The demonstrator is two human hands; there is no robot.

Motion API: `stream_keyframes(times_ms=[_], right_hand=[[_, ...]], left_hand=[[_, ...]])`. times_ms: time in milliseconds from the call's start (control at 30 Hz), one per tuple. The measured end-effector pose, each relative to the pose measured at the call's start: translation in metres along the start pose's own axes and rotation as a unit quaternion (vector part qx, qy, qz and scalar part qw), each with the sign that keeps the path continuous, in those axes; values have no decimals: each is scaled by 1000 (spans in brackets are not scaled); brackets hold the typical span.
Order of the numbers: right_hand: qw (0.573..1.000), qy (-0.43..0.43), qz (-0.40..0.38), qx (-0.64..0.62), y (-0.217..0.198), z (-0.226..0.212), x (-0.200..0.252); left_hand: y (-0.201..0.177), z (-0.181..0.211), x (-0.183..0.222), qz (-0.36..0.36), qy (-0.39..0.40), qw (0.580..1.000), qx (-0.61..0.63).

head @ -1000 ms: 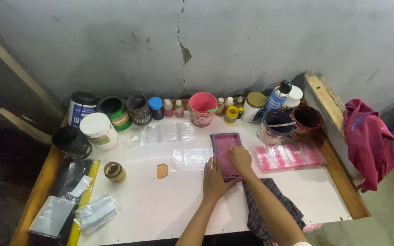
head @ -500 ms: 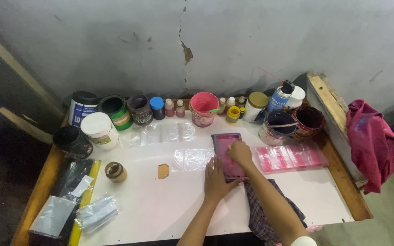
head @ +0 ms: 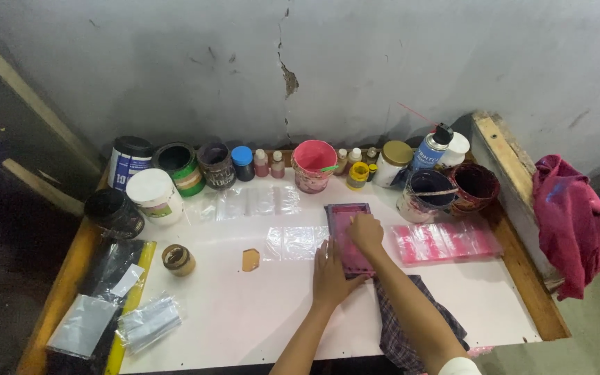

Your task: Organizing small plastic bags by folding and stacking them, followed by applying a substance to a screen printing frame using a small tool.

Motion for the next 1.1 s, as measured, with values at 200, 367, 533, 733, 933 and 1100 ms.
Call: stream_keyframes(times_ms=[200, 367, 533, 733, 933, 1100], right_hand=[[999, 2, -36, -17, 31, 3, -14], [996, -9, -92, 19, -12, -17, -8], [994, -68, -77, 46, -4, -16, -10], [991, -125, -21, 38, 27, 2, 13], [980, -197, 9, 32, 19, -1, 64], [986, -160, -46, 26, 32, 17, 91]], left_hand=[[4, -2, 0, -31, -21, 999, -13], [21, -9, -3, -65, -37, 996, -41], [17, -6, -3, -83, -49, 995, -16], [13, -4, -2, -101, -70, 992, 13], [37, -20, -7, -63, -29, 996, -62], [35, -18, -6, -49, -18, 998, -38]])
Point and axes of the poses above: each hand's wrist, its own x-axis away from the middle knuckle, its own y-axis out of the palm, z = x × y, the point moved 9 cm from there along -x, towards the middle knuckle, and after that the axes turned 1 degree about -x, right-handed, at the moved point
